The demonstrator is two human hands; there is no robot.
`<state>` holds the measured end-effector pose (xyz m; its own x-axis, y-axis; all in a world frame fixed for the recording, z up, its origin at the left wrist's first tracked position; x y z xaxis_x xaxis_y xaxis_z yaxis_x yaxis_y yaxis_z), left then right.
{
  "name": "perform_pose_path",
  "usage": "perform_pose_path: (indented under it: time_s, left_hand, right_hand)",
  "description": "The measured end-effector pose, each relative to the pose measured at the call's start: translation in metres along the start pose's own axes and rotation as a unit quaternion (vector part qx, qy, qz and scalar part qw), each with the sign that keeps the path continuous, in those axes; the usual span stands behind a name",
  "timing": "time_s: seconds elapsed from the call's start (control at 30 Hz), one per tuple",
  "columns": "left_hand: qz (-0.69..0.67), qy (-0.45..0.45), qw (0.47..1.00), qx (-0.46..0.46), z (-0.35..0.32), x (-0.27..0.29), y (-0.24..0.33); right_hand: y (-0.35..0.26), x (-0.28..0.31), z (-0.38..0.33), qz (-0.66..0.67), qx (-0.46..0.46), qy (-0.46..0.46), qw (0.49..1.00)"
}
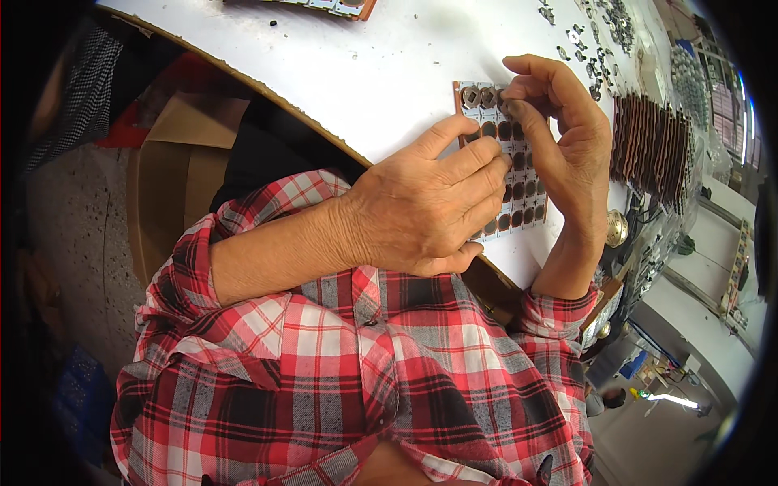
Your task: Manually placing small metallic components into a circular grid tray template on a workbench.
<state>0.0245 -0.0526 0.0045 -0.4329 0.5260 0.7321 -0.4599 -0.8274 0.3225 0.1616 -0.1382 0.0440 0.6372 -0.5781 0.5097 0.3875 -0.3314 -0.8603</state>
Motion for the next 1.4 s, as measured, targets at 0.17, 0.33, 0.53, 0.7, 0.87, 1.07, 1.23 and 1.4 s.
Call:
perform_pose_path:
  time_s: [0.17, 0.33, 0.53, 0.7, 0.87, 1.07, 1.23, 1.4]
  left_hand:
    - [0.001, -0.005, 1.0, -0.004, -0.001, 0.0, 0.0]
    - [0.004, 0.0, 1.0, 0.002, -0.002, 0.0, 0.001]
    - [0.006, 0.007, 1.0, 0.007, 0.0, 0.002, 0.0]
    - [-0.006, 0.006, 1.0, 0.015, 0.001, 0.002, 0.0]
    - [-0.01, 0.01, 1.0, 0.019, 0.002, 0.002, 0.001]
    - [-0.009, 0.008, 1.0, 0.026, 0.001, 0.005, -0.002]
    - [-0.009, 0.006, 1.0, 0.025, 0.003, 0.006, -0.002]
    - [-0.012, 0.003, 1.0, 0.026, 0.002, 0.004, -0.002]
  right_hand:
    - [-0.003, -0.006, -0.003, -0.025, 0.031, 0.072, 0.997]
    - [0.011, -0.006, -0.008, 0.048, 0.034, 0.125, 0.99]
    - [0.016, -0.003, -0.006, 0.083, 0.013, 0.112, 0.99]
    - [0.007, -0.005, -0.007, 0.01, 0.031, 0.086, 0.996]
    - [0.0, -0.008, -0.007, -0.079, 0.125, 0.056, 0.987]
    - [-0.007, -0.018, -0.009, -0.154, 0.218, 0.043, 0.963]
    - [0.001, -0.012, -0.01, -0.051, 0.15, 0.071, 0.985]
    - [0.021, 0.003, -0.011, 0.029, 0.038, 0.097, 0.994]
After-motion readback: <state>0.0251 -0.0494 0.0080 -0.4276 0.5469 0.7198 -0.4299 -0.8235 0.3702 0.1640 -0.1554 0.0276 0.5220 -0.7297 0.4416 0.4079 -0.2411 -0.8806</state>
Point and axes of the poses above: each hand's wrist, its own z-axis towards the middle knuckle, its own x-axis out of the back of the hand, y = z × x, the point moved 5 cm from there along z, towards the middle knuckle, and after that the axes turned 13 degrees about z, right-handed, at the moved point
